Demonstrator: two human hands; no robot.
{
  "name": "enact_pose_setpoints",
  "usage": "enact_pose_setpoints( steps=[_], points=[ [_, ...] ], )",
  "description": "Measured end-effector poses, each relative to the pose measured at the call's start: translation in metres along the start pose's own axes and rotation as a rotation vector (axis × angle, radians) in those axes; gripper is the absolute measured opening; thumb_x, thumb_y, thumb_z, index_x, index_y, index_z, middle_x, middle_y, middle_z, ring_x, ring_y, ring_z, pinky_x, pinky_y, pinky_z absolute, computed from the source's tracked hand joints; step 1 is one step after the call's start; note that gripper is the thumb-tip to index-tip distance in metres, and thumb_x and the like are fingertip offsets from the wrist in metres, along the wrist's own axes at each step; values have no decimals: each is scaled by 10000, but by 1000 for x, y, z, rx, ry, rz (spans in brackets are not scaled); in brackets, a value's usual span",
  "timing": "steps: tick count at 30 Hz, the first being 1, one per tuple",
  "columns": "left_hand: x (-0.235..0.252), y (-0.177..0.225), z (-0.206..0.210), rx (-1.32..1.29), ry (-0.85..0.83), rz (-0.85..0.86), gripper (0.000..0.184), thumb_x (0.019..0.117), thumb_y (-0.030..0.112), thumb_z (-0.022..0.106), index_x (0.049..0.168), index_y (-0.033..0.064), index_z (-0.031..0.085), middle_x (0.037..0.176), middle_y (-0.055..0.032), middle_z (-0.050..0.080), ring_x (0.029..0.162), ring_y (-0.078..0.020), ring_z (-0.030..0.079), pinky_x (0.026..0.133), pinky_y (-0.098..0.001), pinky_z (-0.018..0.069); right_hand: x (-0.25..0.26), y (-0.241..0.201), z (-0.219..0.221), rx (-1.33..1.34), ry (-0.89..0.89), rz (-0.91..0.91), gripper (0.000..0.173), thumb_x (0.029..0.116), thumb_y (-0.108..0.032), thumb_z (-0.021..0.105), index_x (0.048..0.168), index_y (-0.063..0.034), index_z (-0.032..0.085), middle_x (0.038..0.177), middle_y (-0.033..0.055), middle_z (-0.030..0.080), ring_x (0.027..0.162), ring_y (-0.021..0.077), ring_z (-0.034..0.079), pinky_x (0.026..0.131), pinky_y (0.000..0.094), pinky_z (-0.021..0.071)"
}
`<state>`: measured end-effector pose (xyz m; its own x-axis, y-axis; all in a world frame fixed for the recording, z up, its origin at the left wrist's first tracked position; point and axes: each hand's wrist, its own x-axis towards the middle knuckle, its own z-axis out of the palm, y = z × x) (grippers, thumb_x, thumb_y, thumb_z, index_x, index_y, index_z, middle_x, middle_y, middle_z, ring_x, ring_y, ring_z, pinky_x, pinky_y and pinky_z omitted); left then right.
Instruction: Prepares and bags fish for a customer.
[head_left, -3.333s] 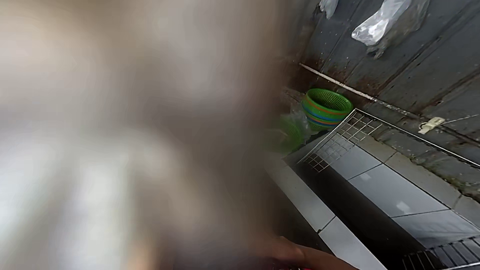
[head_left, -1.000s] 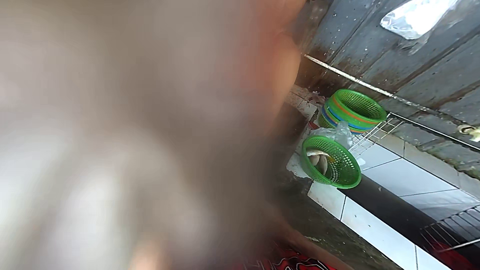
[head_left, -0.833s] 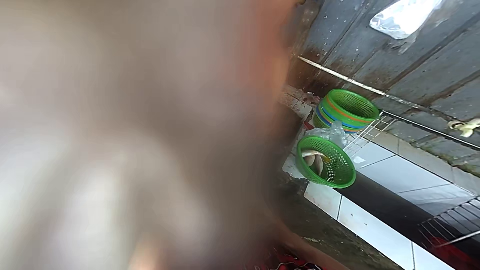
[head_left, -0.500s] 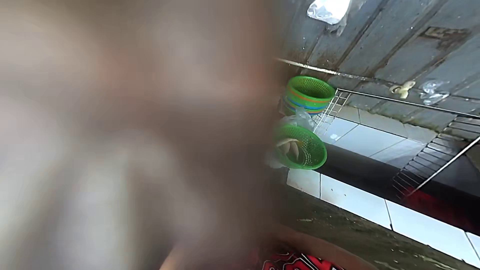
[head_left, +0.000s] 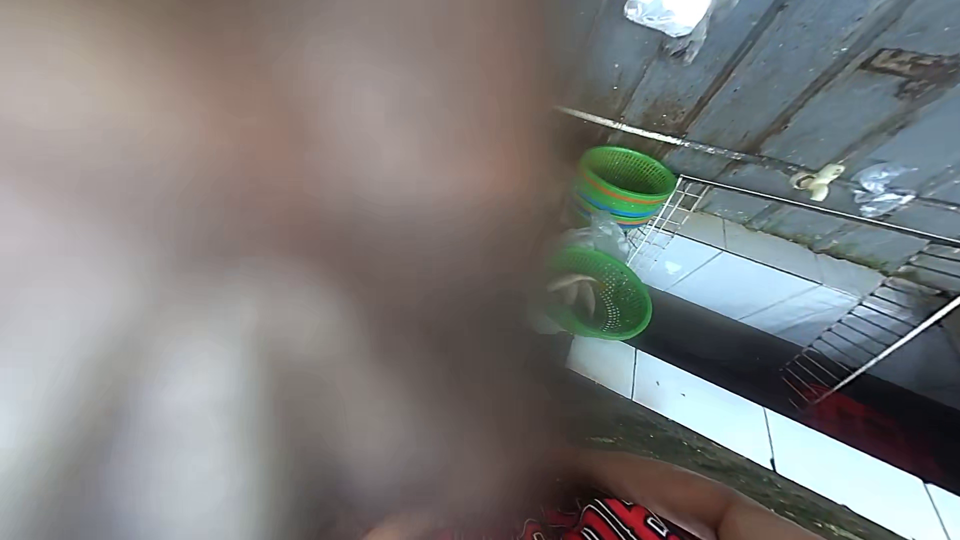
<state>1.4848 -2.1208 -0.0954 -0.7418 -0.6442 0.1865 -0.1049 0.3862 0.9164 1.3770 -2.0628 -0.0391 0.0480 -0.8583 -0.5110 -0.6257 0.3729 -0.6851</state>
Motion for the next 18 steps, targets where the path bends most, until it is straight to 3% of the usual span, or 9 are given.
enact_pose_setpoints(
  steps=[2, 4, 6, 8, 10, 12, 15, 18],
  points=[
    [13, 21, -18, -99, 67, -64, 472, 932, 161, 692, 1356, -14, 581, 976, -79, 709, 729, -132, 642, 676, -326, 563, 24, 40, 21, -98, 0, -157, 482, 1004, -362, 594, 1232, 58, 658, 1206, 252, 683, 1151, 352, 648, 1044, 523, 470],
    [42, 28, -53, -71, 213, -52, 590, 939, 230, 692, 1441, -8, 493, 1021, -97, 701, 767, -155, 669, 704, -364, 593, 47, 71, 34, -213, -71, -209, 520, 1037, -471, 469, 990, -17, 719, 955, 198, 723, 946, 353, 695, 867, 591, 512],
    [79, 21, -100, 52, 376, -32, 662, 954, 220, 699, 1508, 6, 407, 1131, -166, 685, 789, -234, 698, 708, -439, 619, 47, 74, 33, -253, -166, -168, 573, 1056, -507, 410, 969, -34, 723, 932, 185, 716, 934, 353, 687, 855, 605, 501],
    [123, 1, -148, 154, 581, 102, 740, 920, 170, 736, 1533, -22, 369, 1240, -237, 639, 728, -281, 684, 611, -441, 614, 45, 74, 30, -268, -185, -153, 589, 1063, -510, 398, 953, -16, 698, 917, 198, 698, 925, 359, 676, 848, 604, 489],
    [158, 26, -190, 238, 617, -32, 714, 959, 119, 653, 1567, -11, 301, 1231, -249, 635, 899, -312, 685, 794, -474, 585, 42, 76, 29, -254, -162, -158, 587, 1061, -501, 408, 881, -8, 672, 842, 184, 671, 852, 338, 659, 796, 577, 486],
    [175, 45, -213, 238, 620, -143, 651, 955, 72, 602, 1554, 17, 351, 1248, -256, 621, 1004, -332, 654, 885, -496, 544, 41, 82, 30, -235, -123, -174, 592, 1057, -504, 414, 817, -13, 642, 771, 161, 633, 773, 310, 627, 742, 544, 473],
    [170, 58, -214, 248, 641, -76, 601, 946, 100, 603, 1516, 17, 432, 1218, -233, 658, 996, -288, 680, 891, -457, 563, 39, 93, 26, -193, -71, -173, 579, 1053, -496, 431, 806, -17, 642, 753, 153, 625, 752, 300, 620, 725, 537, 473],
    [132, 45, -170, 223, 704, 206, 503, 988, 176, 602, 1433, -33, 496, 1020, -142, 653, 758, -151, 596, 670, -308, 531, 39, 107, 25, -159, -45, -158, 565, 1045, -506, 445, 891, -28, 703, 854, 174, 695, 866, 331, 679, 814, 588, 503]
  ],
)
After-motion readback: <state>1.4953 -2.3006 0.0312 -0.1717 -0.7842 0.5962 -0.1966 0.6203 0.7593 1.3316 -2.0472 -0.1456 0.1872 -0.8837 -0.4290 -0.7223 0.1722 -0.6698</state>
